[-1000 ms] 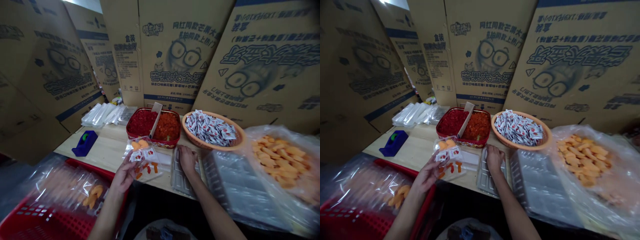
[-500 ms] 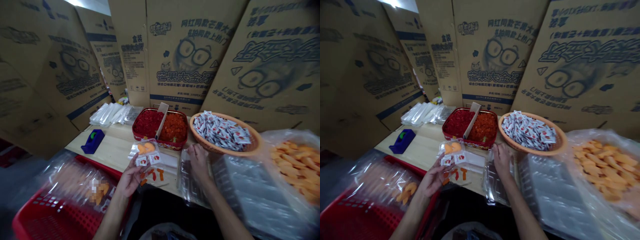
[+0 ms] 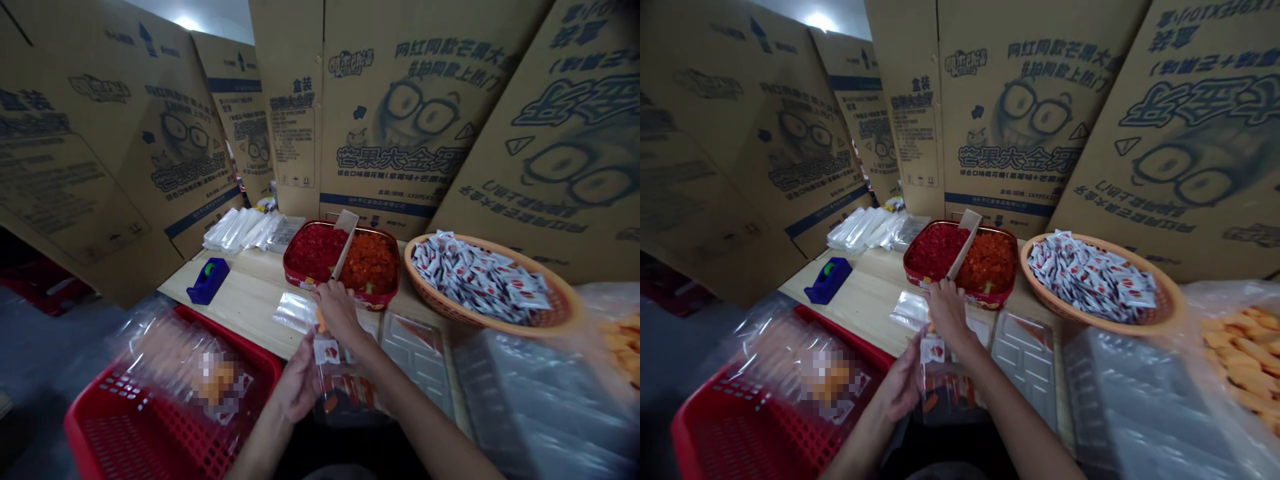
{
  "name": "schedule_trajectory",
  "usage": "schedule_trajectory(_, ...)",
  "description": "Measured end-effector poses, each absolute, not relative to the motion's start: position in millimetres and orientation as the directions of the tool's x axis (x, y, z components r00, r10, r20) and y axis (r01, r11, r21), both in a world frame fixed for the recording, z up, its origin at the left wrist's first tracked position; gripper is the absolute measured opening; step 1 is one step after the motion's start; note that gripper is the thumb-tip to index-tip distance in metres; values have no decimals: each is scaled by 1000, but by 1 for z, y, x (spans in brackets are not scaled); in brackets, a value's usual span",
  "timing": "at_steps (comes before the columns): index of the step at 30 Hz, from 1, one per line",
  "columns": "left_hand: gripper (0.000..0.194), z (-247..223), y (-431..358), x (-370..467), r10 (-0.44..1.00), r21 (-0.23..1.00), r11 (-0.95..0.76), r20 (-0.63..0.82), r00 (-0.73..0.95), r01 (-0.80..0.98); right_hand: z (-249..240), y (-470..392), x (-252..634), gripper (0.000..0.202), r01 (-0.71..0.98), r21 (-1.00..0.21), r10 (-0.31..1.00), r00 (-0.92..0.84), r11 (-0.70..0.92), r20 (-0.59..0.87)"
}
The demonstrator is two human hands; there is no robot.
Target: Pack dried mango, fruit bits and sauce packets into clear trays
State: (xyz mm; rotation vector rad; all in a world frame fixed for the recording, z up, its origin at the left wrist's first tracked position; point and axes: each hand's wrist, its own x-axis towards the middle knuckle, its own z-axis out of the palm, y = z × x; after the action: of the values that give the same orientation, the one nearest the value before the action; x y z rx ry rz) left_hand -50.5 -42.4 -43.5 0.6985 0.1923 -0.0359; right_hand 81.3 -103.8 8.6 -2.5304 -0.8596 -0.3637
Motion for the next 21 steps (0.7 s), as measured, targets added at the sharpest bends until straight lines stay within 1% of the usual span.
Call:
schedule_trajectory(2,56,-46,-45,-50,55,669,741,-151,987,61,3,-100,81,29,616,-313,494,778,-723,388)
schedule_trajectory(4,62,-45,-47,-48,68,702,711,-146,987,55,-1,-100,80,29,604,-320,487,788,-730,377)
schedule_trajectory(7,67,-43,-48,-46,34,703,704,-176,984,102,-4,-102,75,30,615,-329,503,783,-717,367)
schedule_trajectory(11,73,-41,-50,-46,-16,706,696,-171,985,134,-5,-105,69,34,652,-324,532,752,-685,389)
schedule_trajectory(13,74,-40,-49,-46,-37,713,685,-171,985,149,-3,-111,71,34,650,-345,527,755,-677,390)
schedule_trajectory(15,75,-38,-46,-46,-44,707,692,-165,985,150,0,-126,74,32,612,-396,480,787,-684,388)
schedule_trajectory(16,74,-36,-44,-46,-45,697,702,-163,986,147,1,-136,75,33,570,-450,428,819,-687,383)
schedule_trajectory(17,72,-35,-42,-46,-40,685,715,-159,986,139,1,-147,76,37,500,-543,353,865,-675,357)
schedule_trajectory(18,69,-32,-41,-45,-30,676,725,-158,987,131,0,-160,75,41,410,-671,287,912,-618,293)
schedule_trajectory(19,66,-30,-41,-44,-27,672,729,-160,987,129,-2,-172,73,44,288,-816,262,949,-502,174)
schedule_trajectory(20,63,-27,-43,-42,-35,675,725,-164,986,137,-5,-184,71,43,115,-937,297,955,-331,13)
schedule_trajectory(21,62,-24,-45,-40,-53,685,712,-166,985,154,-9,-195,67,41,-79,-986,407,904,-147,-133)
